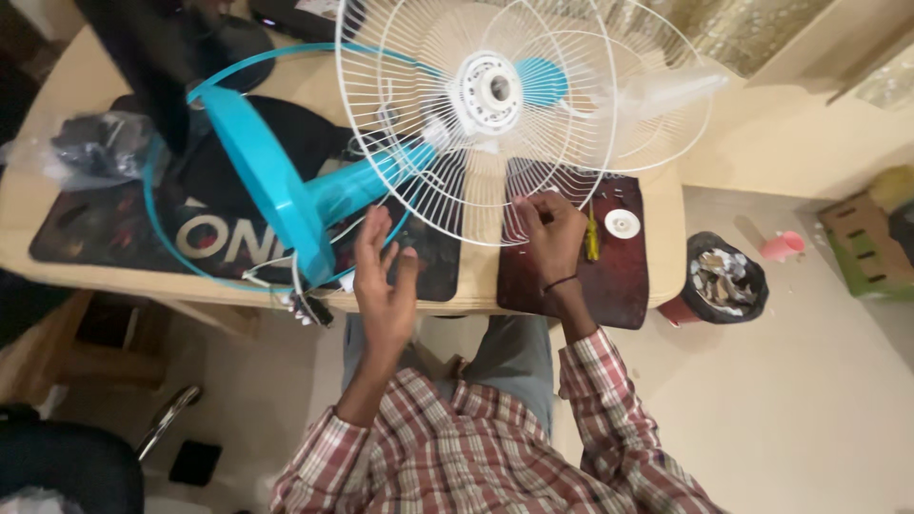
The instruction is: The person disassembles a table fan by removing the front grille and fan blades. They then open the rear motor housing and manipulate internal wiring and components with their hands.
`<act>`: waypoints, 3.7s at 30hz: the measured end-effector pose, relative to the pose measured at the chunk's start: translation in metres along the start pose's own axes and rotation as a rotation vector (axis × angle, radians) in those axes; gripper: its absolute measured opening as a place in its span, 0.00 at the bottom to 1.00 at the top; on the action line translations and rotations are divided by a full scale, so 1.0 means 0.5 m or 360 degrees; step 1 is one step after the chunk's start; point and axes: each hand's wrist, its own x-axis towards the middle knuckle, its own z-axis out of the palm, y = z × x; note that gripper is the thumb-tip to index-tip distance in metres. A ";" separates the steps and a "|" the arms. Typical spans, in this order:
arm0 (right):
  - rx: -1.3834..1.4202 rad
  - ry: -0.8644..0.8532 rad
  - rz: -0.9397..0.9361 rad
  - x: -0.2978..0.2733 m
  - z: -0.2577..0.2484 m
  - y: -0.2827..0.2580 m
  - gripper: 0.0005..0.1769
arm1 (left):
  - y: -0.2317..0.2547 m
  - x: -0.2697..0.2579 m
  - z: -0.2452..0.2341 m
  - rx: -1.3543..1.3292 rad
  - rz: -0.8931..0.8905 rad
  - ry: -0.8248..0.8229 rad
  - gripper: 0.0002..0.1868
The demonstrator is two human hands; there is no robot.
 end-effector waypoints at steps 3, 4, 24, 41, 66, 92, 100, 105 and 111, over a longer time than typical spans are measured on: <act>-0.0022 0.0042 -0.0105 -0.025 0.016 -0.023 0.10 | 0.043 -0.021 -0.023 0.0182 0.0164 0.0034 0.26; -0.0003 0.0047 -0.0146 -0.035 0.020 -0.031 0.09 | 0.054 -0.025 -0.033 0.0272 0.0242 0.0072 0.25; 0.1075 0.0387 0.0430 0.055 -0.006 0.180 0.41 | 0.001 0.121 -0.141 0.0377 0.0208 0.0255 0.47; 0.1605 0.0243 0.1048 0.098 0.021 0.242 0.18 | -0.040 0.160 -0.141 0.0474 0.0372 0.0448 0.19; 0.1522 0.0293 0.0757 0.142 0.003 0.162 0.13 | -0.033 0.218 -0.171 0.0407 0.0336 0.0413 0.17; 0.1199 0.0080 0.0800 0.089 -0.028 0.235 0.18 | -0.062 0.069 -0.112 0.1452 0.1315 0.0336 0.50; 0.1145 0.0138 0.0864 0.063 -0.036 0.198 0.21 | -0.059 0.057 0.012 0.0766 0.1007 0.0035 0.40; 0.0960 0.0065 0.0645 -0.010 -0.088 0.157 0.30 | -0.054 0.067 0.029 0.0656 0.0800 0.0143 0.35; 0.0648 0.0214 0.0483 -0.118 -0.133 0.097 0.15 | -0.043 0.042 0.031 0.0686 0.0581 0.0181 0.31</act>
